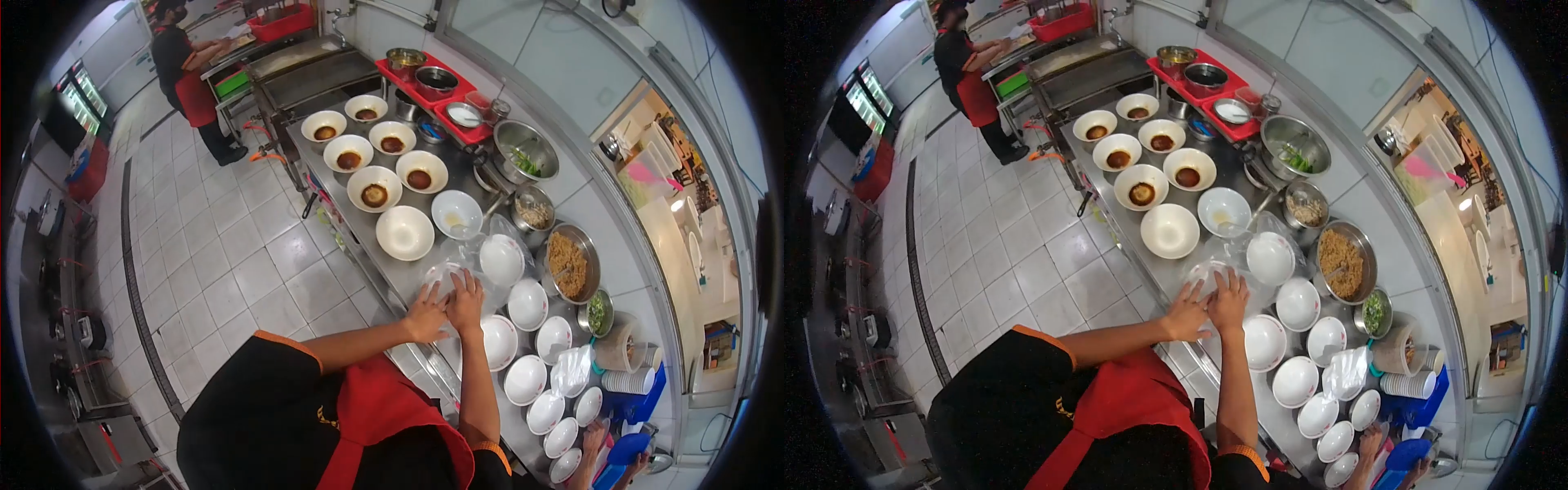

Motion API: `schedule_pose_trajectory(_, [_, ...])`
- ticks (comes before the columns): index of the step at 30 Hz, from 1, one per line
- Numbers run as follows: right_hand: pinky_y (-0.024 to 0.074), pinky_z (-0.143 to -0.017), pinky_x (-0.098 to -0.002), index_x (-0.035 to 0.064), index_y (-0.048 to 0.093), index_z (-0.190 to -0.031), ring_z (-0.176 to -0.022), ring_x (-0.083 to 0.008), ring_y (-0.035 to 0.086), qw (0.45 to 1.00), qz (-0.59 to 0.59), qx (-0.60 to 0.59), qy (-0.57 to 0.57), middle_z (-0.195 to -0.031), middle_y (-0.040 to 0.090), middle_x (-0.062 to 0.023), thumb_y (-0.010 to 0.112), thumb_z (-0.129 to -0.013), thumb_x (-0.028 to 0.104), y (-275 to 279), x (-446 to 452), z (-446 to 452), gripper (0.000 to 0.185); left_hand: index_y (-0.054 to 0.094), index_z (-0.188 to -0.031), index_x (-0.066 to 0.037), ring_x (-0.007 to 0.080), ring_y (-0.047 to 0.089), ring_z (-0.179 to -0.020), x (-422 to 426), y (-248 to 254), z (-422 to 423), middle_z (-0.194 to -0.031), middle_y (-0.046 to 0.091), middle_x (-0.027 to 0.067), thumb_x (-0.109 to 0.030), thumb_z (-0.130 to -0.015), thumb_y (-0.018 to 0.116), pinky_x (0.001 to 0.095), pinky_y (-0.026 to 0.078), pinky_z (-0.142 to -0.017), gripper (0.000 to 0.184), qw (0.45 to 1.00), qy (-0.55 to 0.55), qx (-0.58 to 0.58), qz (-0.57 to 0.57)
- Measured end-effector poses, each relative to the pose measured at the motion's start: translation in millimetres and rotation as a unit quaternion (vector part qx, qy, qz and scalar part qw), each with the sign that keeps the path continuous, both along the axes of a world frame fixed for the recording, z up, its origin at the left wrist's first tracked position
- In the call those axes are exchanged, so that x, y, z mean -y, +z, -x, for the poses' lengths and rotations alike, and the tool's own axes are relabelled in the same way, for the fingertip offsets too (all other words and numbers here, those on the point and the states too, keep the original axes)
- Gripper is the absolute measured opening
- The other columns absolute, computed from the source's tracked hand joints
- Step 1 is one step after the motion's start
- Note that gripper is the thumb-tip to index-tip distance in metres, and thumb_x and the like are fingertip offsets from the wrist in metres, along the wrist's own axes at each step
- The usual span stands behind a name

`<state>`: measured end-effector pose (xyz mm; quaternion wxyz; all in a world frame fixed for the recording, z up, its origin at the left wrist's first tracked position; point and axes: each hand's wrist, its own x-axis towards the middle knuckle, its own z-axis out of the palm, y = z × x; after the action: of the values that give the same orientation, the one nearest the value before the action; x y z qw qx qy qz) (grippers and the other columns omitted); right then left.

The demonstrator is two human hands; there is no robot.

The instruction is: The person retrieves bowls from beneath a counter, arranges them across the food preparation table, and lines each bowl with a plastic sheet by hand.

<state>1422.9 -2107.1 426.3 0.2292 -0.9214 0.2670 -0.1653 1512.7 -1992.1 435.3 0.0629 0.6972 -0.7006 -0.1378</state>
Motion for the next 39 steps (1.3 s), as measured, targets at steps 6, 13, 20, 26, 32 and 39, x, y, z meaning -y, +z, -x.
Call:
schedule_pose_trajectory(6, [0.0033,-0.106,-0.0641,0.0271,0.025,-0.144,-0.138,-0.0413,0.005,0.961,0.039,-0.246,-0.124,-0.153,0.007,-0.0103,0.037,-0.093,0.041,-6,-14,-8,0.054,0.036,-0.140,-0.022,0.0501,-0.011,-0.134,-8,-34,-5,-0.151,0.009,0.0146,-0.063,-0.063,0.065,0.0810,0.008,-0.088,0.092,0.999,0.013,-0.026,-0.017])
schedule_pose_trajectory(13, [-0.0018,-0.106,-0.0630,0.0268,0.021,-0.145,-0.139,-0.0377,0.000,0.957,0.037,-0.255,-0.136,-0.153,0.002,-0.0097,0.031,-0.093,0.048,3,-5,-1,0.057,0.046,-0.132,-0.017,0.0524,0.000,-0.133,-30,8,-24,-0.150,0.013,0.0162,-0.054,-0.068,0.067,0.0768,0.010,-0.092,0.076,0.995,0.024,-0.058,0.078])
schedule_pose_trajectory(20, [0.0038,-0.103,-0.0674,0.0191,0.026,-0.143,-0.139,-0.0398,0.005,0.965,0.100,-0.174,-0.168,-0.152,0.007,-0.0152,0.060,-0.081,0.028,33,-21,8,0.071,0.053,-0.119,-0.005,0.0374,0.023,-0.134,26,58,-43,-0.136,0.036,0.0172,-0.029,-0.081,0.060,0.0535,0.023,-0.105,0.046,0.989,0.031,-0.139,0.039])
schedule_pose_trajectory(26, [0.0097,-0.100,-0.0703,0.0077,0.035,-0.136,-0.136,-0.0455,0.008,0.960,0.028,-0.093,-0.261,-0.148,0.012,-0.0224,0.062,-0.077,0.016,52,-64,49,0.065,0.043,-0.130,-0.007,0.0314,0.020,-0.137,54,3,-30,-0.143,0.029,0.0134,-0.029,-0.082,0.059,0.0511,0.021,-0.108,0.056,0.978,-0.181,-0.032,0.101])
schedule_pose_trajectory(32, [0.0260,-0.094,-0.0641,0.0101,0.040,-0.133,-0.124,-0.0492,0.030,0.953,0.024,-0.050,-0.296,-0.132,0.039,-0.0250,0.059,-0.075,0.005,89,-57,43,0.061,0.036,-0.138,-0.018,0.0376,0.011,-0.138,54,-26,-25,-0.149,0.021,0.0100,-0.039,-0.084,0.051,0.0560,0.014,-0.108,0.059,0.978,-0.143,-0.009,0.152])
schedule_pose_trajectory(39, [0.0426,-0.082,-0.0513,0.0077,0.044,-0.129,-0.091,-0.0428,0.057,0.994,0.006,-0.011,-0.105,-0.103,0.059,-0.0241,0.056,-0.078,0.006,126,-33,-56,0.052,0.025,-0.144,-0.023,0.0394,0.015,-0.136,69,-47,-25,-0.150,0.022,0.0090,-0.052,-0.085,0.042,0.0584,0.009,-0.107,0.068,0.967,-0.138,0.015,0.212])
